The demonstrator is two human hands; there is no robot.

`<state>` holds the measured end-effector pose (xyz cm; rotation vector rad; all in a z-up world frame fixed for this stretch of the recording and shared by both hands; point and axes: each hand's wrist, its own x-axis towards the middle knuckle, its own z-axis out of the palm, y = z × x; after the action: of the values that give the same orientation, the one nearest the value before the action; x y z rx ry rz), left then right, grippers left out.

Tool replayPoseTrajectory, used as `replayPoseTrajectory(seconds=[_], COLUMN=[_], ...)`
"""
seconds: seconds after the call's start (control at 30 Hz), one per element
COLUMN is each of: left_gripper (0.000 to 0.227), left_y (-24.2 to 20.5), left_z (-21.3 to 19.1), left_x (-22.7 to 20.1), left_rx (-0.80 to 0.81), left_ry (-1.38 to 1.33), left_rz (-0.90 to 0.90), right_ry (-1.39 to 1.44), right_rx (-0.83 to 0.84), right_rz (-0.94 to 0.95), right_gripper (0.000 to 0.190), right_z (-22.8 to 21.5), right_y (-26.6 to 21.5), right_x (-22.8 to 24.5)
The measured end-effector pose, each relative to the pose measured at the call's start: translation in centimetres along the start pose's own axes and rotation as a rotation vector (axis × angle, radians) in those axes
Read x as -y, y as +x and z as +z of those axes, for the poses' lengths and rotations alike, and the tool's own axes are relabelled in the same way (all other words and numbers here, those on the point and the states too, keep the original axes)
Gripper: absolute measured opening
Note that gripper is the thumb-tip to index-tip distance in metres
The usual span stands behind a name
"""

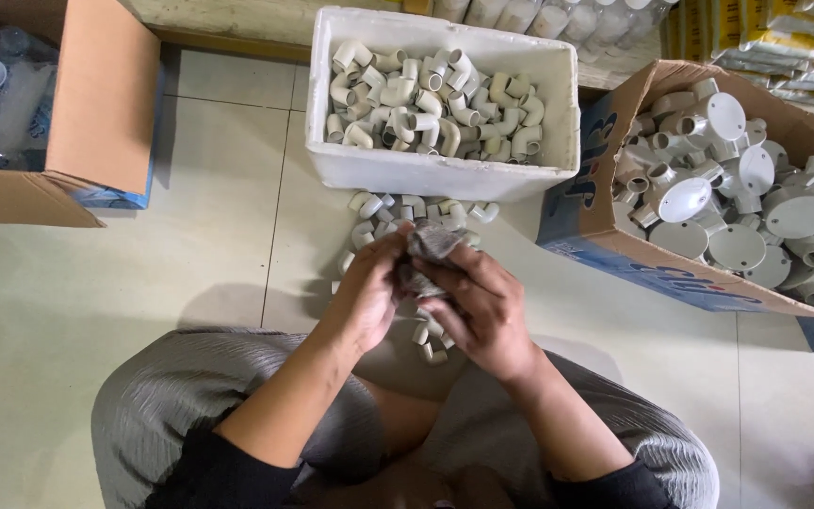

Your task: The person sits on the floor and wipes white plastic pipe fittings with a cloth. They pick up fittings from a pile on the floor, wipe them, and place them into a white styrofoam box. The person handles the fittings one at a time throughout the clip.

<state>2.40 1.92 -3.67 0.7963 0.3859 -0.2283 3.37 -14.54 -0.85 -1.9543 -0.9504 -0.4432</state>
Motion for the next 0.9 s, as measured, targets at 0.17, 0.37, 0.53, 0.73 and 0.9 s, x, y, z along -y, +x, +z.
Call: replayPoseTrajectory(seconds=[0.17, 0.37, 0.53, 0.73, 0.9], left_gripper=[0.030, 0.033, 0.031, 0.023, 0.012], left_y=[-1.5, -2.3, -1.8, -1.5, -2.9], left_z=[1.7, 2.1, 1.8, 2.0, 3.2], left_x=[-1.3, -2.2, -1.7, -1.4, -3.4], left_rx=[0.021, 0.025, 0.028, -0.009, 0.027], left_ry=[0.385, 0.711, 0.697, 0.350, 0.711], left_rz=[0.173, 0.368, 0.343, 0.268, 0.648], right_ry=[0.110, 0.320, 0.625, 0.026, 0.169], right_rx=[-0.072, -0.011, 0.044, -0.027, 0.109], right_rz=[0.156, 0.430, 0.654, 0.243, 0.332], right_gripper=[0.017, 0.019, 0.042, 0.027, 0.033], right_z=[-0.9, -1.6, -2.5, -1.6, -3.2], right_y=[1.3, 2.0, 1.9, 1.9, 3.2], right_x=[1.0, 1.9, 0.7, 1.2, 1.6])
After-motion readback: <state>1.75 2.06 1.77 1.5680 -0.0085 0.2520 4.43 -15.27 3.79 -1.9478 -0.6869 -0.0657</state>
